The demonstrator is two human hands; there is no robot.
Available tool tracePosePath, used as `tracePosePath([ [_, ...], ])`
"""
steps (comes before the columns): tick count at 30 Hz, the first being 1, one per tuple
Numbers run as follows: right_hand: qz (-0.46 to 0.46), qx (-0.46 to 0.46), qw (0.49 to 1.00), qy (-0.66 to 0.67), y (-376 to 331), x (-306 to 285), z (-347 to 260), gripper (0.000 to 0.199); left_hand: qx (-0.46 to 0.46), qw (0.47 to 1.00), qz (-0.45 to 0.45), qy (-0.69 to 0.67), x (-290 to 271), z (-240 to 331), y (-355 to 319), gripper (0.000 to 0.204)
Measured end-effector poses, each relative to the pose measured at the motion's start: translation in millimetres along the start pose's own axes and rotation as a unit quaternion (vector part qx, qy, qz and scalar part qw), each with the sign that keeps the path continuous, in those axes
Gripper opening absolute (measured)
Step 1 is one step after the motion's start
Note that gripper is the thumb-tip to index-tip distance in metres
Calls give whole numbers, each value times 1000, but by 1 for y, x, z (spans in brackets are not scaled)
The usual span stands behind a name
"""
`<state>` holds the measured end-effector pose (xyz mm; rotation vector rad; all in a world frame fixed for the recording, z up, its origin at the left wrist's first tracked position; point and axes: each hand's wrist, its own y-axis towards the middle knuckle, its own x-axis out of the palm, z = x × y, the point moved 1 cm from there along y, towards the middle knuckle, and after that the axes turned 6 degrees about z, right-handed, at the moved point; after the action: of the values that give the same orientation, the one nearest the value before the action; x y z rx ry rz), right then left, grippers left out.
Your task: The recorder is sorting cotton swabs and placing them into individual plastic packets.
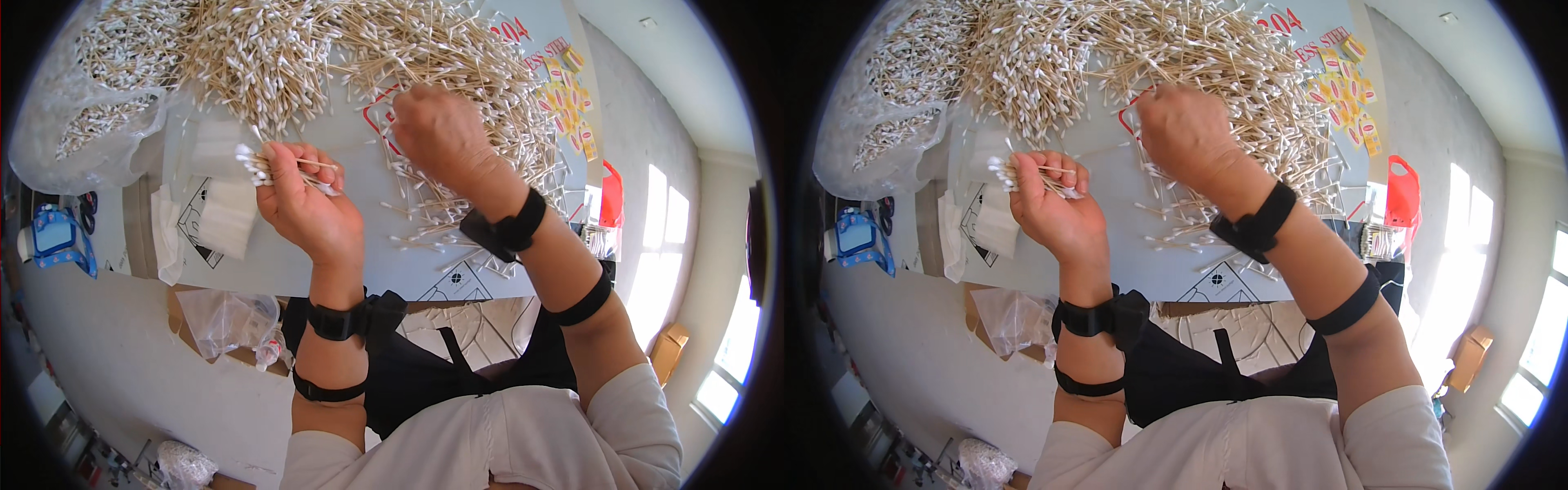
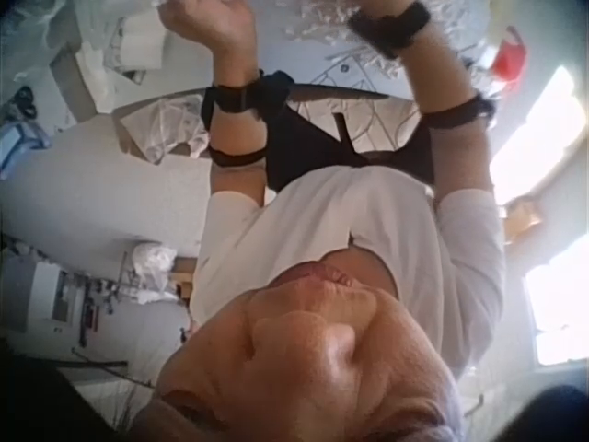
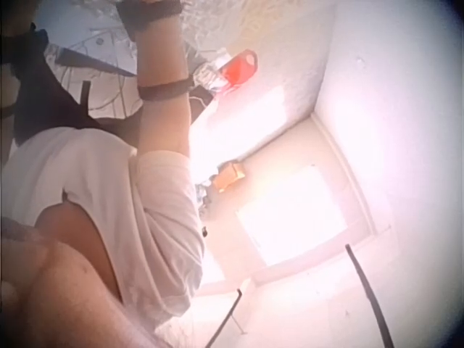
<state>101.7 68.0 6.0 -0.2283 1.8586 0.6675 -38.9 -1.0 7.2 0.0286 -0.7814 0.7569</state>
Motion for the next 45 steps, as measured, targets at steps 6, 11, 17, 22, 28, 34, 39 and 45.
tracePosePath([
  [6, 9, 42, 996, 81, -15, -68, 23, 10, 34, 998, 10, 44, 14, 3, -7, 31],
  [11, -15, 104, 977, 186, -98, -105, 11, 8, -31, 997, -50, 43, 17, 20, -28, 27],
  [17, -62, 136, 967, 206, -194, -141, 9, 12, -199, 951, -198, 128, 4, 33, -93, 19],
  [22, -53, 178, 959, 213, -238, -173, 23, 9, -318, 803, -353, 359, -24, 24, -172, 15],
  [28, -17, 199, 950, 240, -278, -191, 32, 8, -195, 710, -442, 512, -67, -19, -224, 16],
  [34, 25, 214, 939, 269, -308, -204, 43, 8, -136, 635, -416, 636, -87, -49, -217, 26],
  [39, 61, 223, 930, 286, -327, -212, 55, 7, 114, 556, -379, 731, -108, -68, -218, 35],
  [45, 95, 289, 890, 339, -348, -212, 72, 7, 55, 615, -314, 721, -89, -50, -219, 23],
])
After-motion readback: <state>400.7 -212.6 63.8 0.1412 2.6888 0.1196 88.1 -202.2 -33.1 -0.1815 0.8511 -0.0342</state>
